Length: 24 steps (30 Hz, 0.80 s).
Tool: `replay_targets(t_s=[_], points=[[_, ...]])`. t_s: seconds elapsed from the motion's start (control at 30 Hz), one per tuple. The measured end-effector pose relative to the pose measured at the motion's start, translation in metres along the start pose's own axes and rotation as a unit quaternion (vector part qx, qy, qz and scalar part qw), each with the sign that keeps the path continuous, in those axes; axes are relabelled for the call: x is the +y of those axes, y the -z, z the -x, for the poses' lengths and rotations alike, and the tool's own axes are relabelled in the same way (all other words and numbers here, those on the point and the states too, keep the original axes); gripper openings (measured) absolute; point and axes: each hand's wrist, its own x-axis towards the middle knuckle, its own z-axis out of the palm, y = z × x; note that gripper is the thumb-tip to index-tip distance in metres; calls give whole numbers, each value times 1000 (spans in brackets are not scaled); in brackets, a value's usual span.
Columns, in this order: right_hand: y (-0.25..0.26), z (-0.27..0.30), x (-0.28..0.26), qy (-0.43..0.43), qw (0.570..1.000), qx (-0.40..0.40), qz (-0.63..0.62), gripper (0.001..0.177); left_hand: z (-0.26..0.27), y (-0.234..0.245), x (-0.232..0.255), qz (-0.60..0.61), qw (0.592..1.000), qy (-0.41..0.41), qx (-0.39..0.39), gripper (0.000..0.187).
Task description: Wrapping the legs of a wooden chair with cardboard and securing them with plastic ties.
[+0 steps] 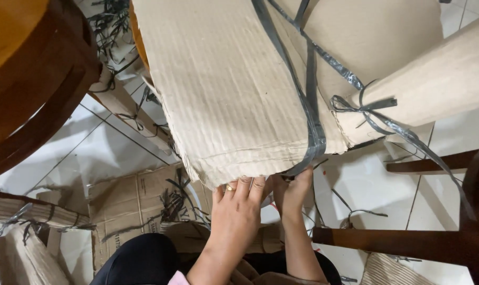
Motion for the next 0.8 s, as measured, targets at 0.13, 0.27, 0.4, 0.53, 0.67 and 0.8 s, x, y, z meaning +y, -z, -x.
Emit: replay_targets(t_s=[0.13,0.27,0.4,0.53,0.67,0.8], points=[[-4,3,1,-4,1000,-10,26,56,0,-2,-6,9,1000,14,-9,64],[-4,-3,-24,41,999,-33,3,52,0,-1,-3,5,1000,28,-12,55],[-7,-3,-34,12,999,-34,15,56,0,10,-2,39,999,24,-4,64],[-9,0,-54,-51,998,-34,-27,45,2,26,1,60,998,20,17,61],[-5,5,-33,-40,999,-21,-12,39,2,38,3,58,997,13,38,60],[2,5,-14,0,1000,-20,-5,35,3,41,10,29,998,20,59,65]])
